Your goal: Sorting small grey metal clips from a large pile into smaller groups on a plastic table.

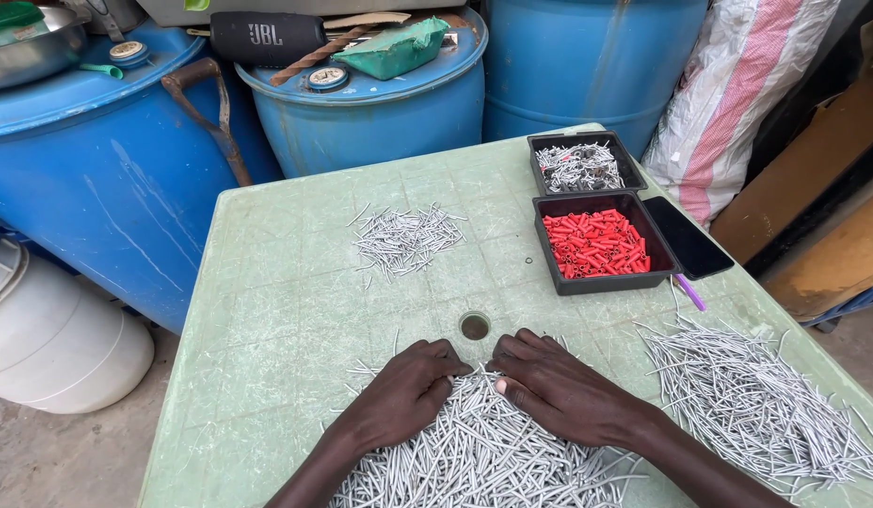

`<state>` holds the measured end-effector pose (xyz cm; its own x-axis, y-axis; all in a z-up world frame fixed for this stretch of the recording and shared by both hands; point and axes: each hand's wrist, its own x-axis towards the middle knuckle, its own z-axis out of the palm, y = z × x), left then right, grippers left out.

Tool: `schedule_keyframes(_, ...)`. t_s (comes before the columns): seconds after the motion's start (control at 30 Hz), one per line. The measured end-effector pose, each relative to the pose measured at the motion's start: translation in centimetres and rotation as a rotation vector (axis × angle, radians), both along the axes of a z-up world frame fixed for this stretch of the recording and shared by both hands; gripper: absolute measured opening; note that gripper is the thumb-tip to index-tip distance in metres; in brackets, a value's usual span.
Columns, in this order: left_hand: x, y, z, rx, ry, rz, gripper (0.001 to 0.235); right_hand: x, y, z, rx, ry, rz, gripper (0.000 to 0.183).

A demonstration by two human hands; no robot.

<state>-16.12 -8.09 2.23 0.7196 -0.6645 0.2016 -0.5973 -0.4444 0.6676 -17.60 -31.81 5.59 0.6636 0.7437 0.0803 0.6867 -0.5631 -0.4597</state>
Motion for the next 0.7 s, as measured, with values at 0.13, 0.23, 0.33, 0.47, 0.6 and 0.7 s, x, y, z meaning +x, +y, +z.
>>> schedule_keyframes(0.13,0.0,0.1,-0.3,-0.015,-0.03,-0.013,0.04,-0.2,-0.3,-0.3,-0.007,0.049,-0.028,0.035)
schedule_keyframes(0.23,-0.1,0.1,-0.2,0.004,-0.01,-0.005,0.041,-0.2,-0.4,0.1,-0.023,0.111,-0.055,0.046)
schedule_keyframes(0.33,0.0,0.2,-0.1,0.017,-0.054,0.028,0.039,-0.3,-0.6,0.6,0.005,0.09,-0.023,0.051)
schedule_keyframes(0.47,0.1,0.2,0.6,0.055,-0.052,0.003,0.039,0.0,-0.7,1.1,0.019,0.086,-0.025,0.049)
schedule_keyframes(0.6,0.4,-0.1,0.8,0.05,-0.029,-0.02,0.039,0.3,-0.5,1.3,0.059,0.07,0.009,0.049)
schedule_keyframes(0.7,0.4,0.0,1.1,0.006,0.004,-0.033,0.038,0.1,-0.2,2.0,0.059,0.111,0.0,0.05)
